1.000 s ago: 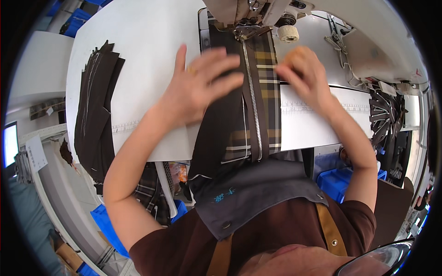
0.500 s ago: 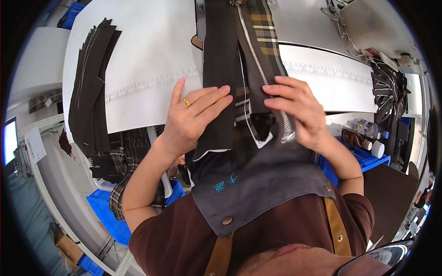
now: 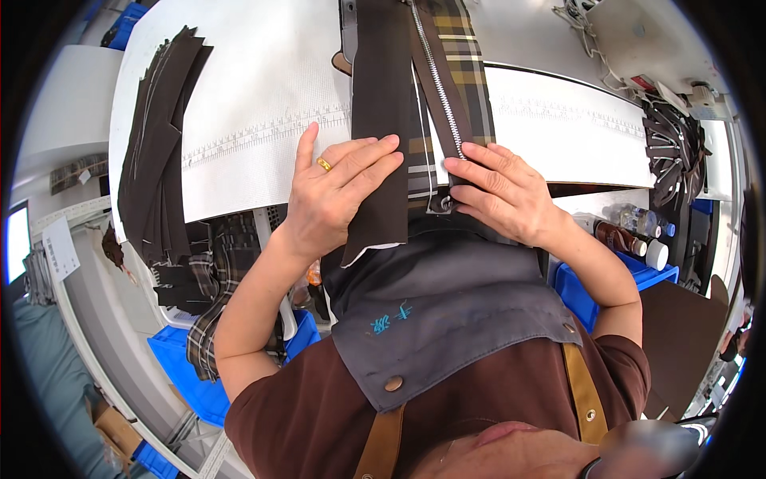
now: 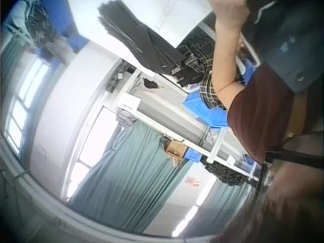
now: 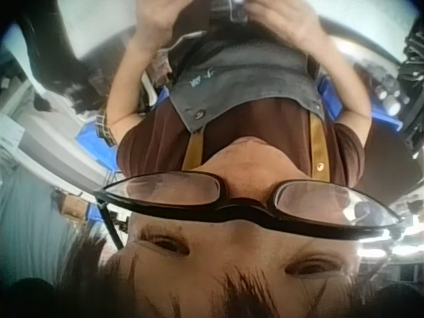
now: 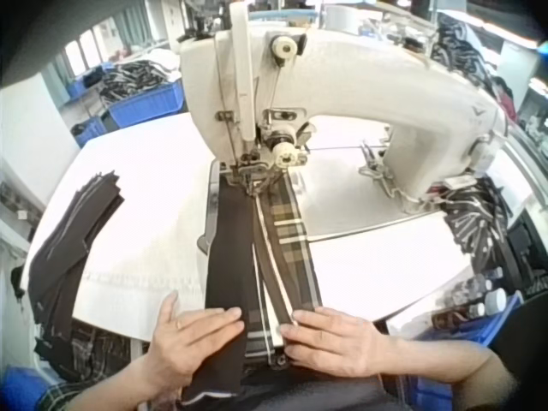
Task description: The person operates an industrial sewing machine to attach zippers to plaid fabric pieces. They guide the fabric under the needle, sew along the zipper edges, and trim the threads. The person repeats this process for multiple fabric items, stacking the finished pieces in a blue bin.
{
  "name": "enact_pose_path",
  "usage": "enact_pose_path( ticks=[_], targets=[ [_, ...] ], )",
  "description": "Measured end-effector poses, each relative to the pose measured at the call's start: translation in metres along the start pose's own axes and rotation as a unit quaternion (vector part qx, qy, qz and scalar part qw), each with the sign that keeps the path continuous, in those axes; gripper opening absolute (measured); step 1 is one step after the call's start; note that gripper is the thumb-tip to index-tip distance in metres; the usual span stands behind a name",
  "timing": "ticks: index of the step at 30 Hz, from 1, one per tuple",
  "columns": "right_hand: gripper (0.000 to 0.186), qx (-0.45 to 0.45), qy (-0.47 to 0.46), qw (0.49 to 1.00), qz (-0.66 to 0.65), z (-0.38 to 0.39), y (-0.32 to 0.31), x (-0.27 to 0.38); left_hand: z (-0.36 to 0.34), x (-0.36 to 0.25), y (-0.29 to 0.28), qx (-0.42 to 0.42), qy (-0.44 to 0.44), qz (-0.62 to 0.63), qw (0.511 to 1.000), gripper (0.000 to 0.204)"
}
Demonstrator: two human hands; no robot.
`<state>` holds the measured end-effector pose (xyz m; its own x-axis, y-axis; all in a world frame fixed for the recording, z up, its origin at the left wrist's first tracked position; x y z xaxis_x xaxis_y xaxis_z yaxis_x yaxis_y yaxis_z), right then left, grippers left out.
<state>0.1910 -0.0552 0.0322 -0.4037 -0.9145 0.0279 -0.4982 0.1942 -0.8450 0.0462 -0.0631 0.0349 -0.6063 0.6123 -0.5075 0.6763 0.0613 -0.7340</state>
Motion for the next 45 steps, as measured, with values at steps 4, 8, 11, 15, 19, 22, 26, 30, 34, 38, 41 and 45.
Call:
enact_pose_path(
  ticks=[4, 8, 11, 15, 19, 22, 26, 30, 34, 38, 41, 45],
  targets=[
    [0.034, 0.036, -0.012, 0.999, 0.019, -0.006, 0.003, 0.000, 0.000, 0.000, -0.001, -0.003, -0.003, 0.005, 1.000, 0.039],
    [0.039, -0.011, 0.028, 0.999, -0.046, -0.019, -0.012, -0.008, -0.001, 0.000, -0.002, -0.003, -0.005, 0.007, 1.000, 0.037],
    [0.046, 0.013, 0.032, 0.999, -0.029, -0.019, 0.003, -0.002, -0.002, 0.001, -0.003, 0.000, -0.004, 0.019, 1.000, 0.035],
    [0.040, 0.026, 0.033, 0.999, -0.032, -0.021, 0.004, 0.001, -0.011, -0.011, -0.017, -0.042, 0.020, 0.033, 0.998, 0.029],
    [0.038, 0.018, 0.046, 0.998, -0.044, -0.023, 0.002, -0.001, -0.027, -0.025, -0.018, -0.042, 0.025, 0.036, 0.998, 0.022],
    [0.037, 0.015, 0.045, 0.998, -0.042, -0.022, 0.002, 0.000, -0.019, -0.014, 0.001, -0.026, 0.021, 0.049, 0.998, 0.021],
    [0.036, 0.013, 0.040, 0.998, -0.039, -0.021, 0.003, -0.001, -0.015, -0.007, 0.007, -0.027, 0.015, 0.065, 0.997, 0.023],
    [0.037, 0.011, 0.040, 0.998, -0.042, -0.020, 0.003, -0.001, -0.016, -0.009, 0.005, -0.036, 0.014, 0.071, 0.997, 0.023],
    [0.037, 0.015, 0.040, 0.998, -0.042, -0.020, 0.004, -0.001, -0.015, -0.009, 0.007, -0.035, 0.022, 0.066, 0.997, 0.024],
    [0.036, 0.022, 0.040, 0.998, -0.042, -0.020, 0.004, -0.001, -0.017, -0.011, 0.006, -0.032, 0.015, 0.064, 0.997, 0.026],
    [0.039, 0.029, 0.042, 0.998, -0.044, -0.019, 0.005, -0.001, -0.016, -0.011, 0.008, -0.021, 0.011, 0.051, 0.998, 0.028],
    [0.037, 0.036, 0.037, 0.998, -0.046, -0.017, 0.002, -0.001, -0.013, -0.011, 0.010, 0.001, 0.004, 0.039, 0.999, 0.033]
  ],
)
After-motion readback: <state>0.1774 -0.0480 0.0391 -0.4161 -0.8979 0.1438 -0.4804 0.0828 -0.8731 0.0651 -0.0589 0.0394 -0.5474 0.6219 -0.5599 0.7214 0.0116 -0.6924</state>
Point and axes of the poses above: each hand's wrist, its own z-axis away from the middle knuckle, its own y-axis out of the palm, x = y × z, the point moved 10 cm from there along -z, towards the middle knuckle, and after that the axes turned 15 degrees about z, right-handed, at the moved point
